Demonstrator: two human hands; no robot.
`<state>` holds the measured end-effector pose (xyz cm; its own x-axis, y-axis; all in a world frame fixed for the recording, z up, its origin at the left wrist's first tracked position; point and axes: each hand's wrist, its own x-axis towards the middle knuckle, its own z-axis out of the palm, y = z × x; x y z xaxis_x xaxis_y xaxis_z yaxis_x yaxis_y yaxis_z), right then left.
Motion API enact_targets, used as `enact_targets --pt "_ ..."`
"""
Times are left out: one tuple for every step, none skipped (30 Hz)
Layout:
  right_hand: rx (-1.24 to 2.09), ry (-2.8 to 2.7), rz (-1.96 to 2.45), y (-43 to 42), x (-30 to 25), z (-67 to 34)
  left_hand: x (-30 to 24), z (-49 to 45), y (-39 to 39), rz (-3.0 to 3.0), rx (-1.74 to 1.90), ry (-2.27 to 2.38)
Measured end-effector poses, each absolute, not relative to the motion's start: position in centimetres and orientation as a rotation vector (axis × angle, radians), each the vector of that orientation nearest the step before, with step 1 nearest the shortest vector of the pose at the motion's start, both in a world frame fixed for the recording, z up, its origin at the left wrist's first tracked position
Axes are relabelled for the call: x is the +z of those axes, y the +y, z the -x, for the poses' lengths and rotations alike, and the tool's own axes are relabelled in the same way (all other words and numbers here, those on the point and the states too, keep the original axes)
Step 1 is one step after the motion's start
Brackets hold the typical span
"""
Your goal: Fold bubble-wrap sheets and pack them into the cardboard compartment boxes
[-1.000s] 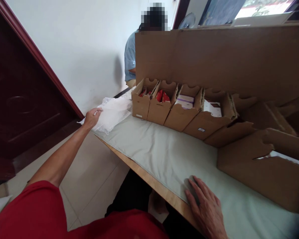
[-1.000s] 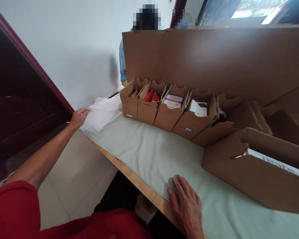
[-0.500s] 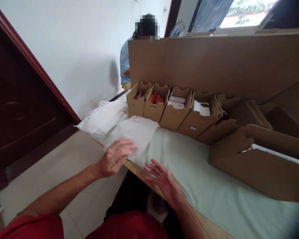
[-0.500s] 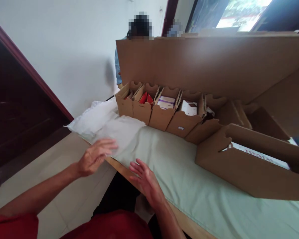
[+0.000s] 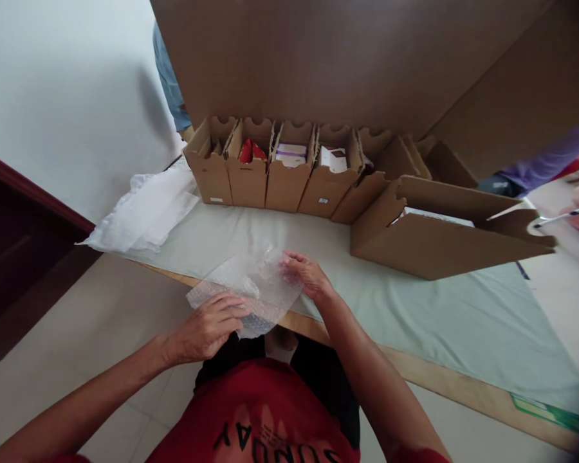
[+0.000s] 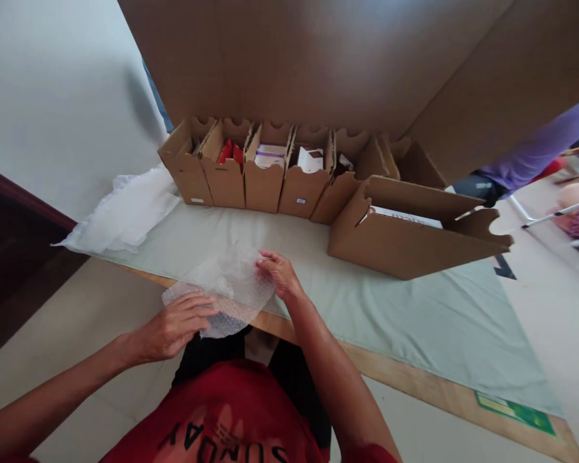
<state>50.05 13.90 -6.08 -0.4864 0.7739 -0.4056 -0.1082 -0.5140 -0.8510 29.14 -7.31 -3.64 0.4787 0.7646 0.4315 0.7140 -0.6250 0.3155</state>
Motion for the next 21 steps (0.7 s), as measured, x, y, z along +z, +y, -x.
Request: enact_targets --pt "1.993 -1.083 1.11 14.0 -6.0 -49.9 -3.6 -29.0 -7.2 -2.619 0.832 1.324" --pt "1.927 -1.103 1.084 14.0 -5.8 -50.0 -3.4 -28.7 -7.1 -2.617 0.833 1.349" --pt "1.841 -1.133 1.047 13.9 -5.5 -50.4 -3.0 -28.2 -6.9 -2.615 0.842 1.386" --pt "1.732 -1.174 1.014 13.7 -5.1 -51.1 -2.5 -27.7 -6.6 -2.613 0.855 1.432" --pt "1.597 -1.222 0.996 13.4 -4.7 -52.3 -2.0 -27.1 -6.3 -2.612 0.87 1.483" --pt "1.458 -1.267 0.995 13.0 -4.4 -53.7 -1.6 -26.6 -5.8 -2.614 0.887 1.529" --pt "1.331 -1.317 1.04 12.6 -4.2 -55.3 -1.4 -26.2 -5.2 -2.623 0.904 1.564" --pt "1.201 -1.348 1.112 12.1 -4.3 -57.1 -1.4 -26.0 -4.5 -2.634 0.912 1.588" --pt "1.093 -1.368 1.19 11.6 -4.7 -58.7 -1.8 -25.8 -3.7 -2.651 0.909 1.602" --pt "1.008 -1.383 1.257 11.2 -5.2 -60.2 -2.5 -25.8 -2.8 -2.666 0.9 1.609" --pt "0.962 -1.402 1.315 10.8 -5.9 -61.5 -3.4 -25.8 -1.9 -2.676 0.876 1.617" --pt "0.954 -1.448 1.365 10.6 -6.6 -62.3 -4.5 -25.9 -1.0 -2.678 0.844 1.627" --pt "0.951 -1.511 1.401 10.4 -7.3 -62.8 -5.7 -26.0 -0.3 -2.665 0.802 1.643" --pt "0.954 -1.583 1.427 10.3 -7.9 -62.9 -6.8 -26.0 0.3 -2.644 0.747 1.657" --pt "0.953 -1.662 1.445 10.3 -8.3 -62.7 -7.8 -25.9 0.7 -2.619 0.703 1.674" --pt "0.941 -1.738 1.458 10.4 -8.6 -62.3 -8.5 -25.7 0.8 -2.592 0.673 1.695" --pt "0.917 -1.802 1.466 10.4 -8.7 -61.8 -9.0 -25.4 0.8 -2.565 0.661 1.724" --pt "0.88 -1.849 1.473 10.5 -8.7 -61.2 -9.3 -24.8 0.6 -2.54 0.671 1.764" --pt "0.831 -1.877 1.481 10.6 -8.6 -60.8 -9.3 -24.0 0.3 -2.512 0.691 1.817" --pt "0.777 -1.885 1.49 10.7 -8.4 -60.5 -9.2 -23.1 0.0 -2.478 0.713 1.883" --pt "0.723 -1.875 1.501 10.8 -8.3 -60.4 -8.9 -21.9 -0.3 -2.438 0.73 1.961"
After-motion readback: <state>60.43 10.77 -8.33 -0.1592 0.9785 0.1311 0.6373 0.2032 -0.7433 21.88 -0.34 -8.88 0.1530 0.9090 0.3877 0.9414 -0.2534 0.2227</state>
